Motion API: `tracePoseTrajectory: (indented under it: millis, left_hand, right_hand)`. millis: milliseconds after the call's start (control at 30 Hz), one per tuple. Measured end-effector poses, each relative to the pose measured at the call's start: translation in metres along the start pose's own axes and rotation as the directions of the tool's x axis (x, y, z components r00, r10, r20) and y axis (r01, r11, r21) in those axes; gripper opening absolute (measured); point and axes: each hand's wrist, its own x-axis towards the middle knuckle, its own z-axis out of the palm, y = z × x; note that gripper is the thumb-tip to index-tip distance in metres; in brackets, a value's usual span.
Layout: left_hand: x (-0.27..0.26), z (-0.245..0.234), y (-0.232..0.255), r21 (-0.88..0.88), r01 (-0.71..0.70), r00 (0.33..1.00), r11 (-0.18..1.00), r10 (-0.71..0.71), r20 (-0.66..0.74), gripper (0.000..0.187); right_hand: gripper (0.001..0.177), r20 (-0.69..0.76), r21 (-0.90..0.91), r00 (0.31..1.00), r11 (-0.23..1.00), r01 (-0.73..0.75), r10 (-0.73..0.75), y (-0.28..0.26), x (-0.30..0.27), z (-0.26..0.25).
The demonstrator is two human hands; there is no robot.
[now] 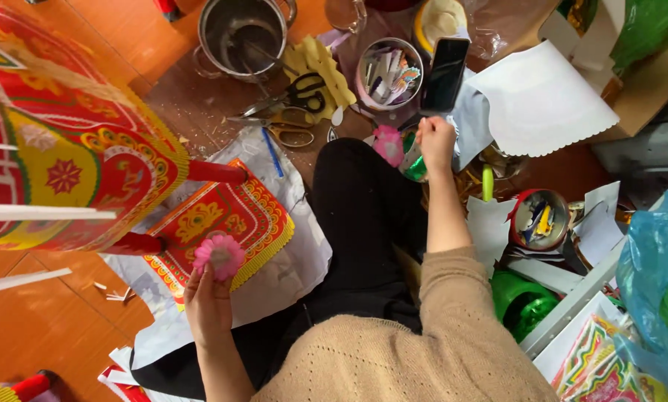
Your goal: Decorating a traditional paper horse model with stickers, paint, and ornaments
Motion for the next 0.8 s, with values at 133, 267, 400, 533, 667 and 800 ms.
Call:
tracePoseTrajectory:
  millis: [133,267,400,533,667,800]
  left_hand:
    - [-0.010,0.022,0.009,0.093,0.016,0.999,0.995,-0.019,0.036,0.021]
    - [-0.004,0.004,0.002,0.120,0.022,0.998,0.993,-0.015,-0.059,0.008]
    - [-0.008,0.007,0.006,0.117,0.015,0.998,0.993,-0.009,-0.058,0.004]
    - [-0.011,0.010,0.003,0.145,0.044,0.993,0.989,-0.027,-0.117,0.002]
    - [-0.014,0.017,0.004,0.165,0.058,0.997,0.985,-0.048,-0.064,0.020]
    - [-0.016,0.022,0.003,0.150,0.036,0.999,0.988,-0.031,-0.036,0.019]
  right_hand:
    - [0.027,0.010,-0.166,0.935,0.921,0.352,-0.355,0.006,0.041,0.011]
    - [0.038,0.200,-0.474,0.902,0.768,0.431,-0.382,-0.021,0.064,0.032]
    - [0.031,0.397,-0.721,0.883,0.511,0.468,-0.249,-0.027,0.088,0.049]
    - [0.020,0.405,-0.771,0.896,0.459,0.442,-0.182,-0.029,0.104,0.060]
    - [0.011,0.378,-0.806,0.919,0.447,0.388,-0.114,-0.038,0.101,0.070]
    - [0.038,0.350,-0.784,0.928,0.503,0.364,-0.127,-0.064,0.096,0.067]
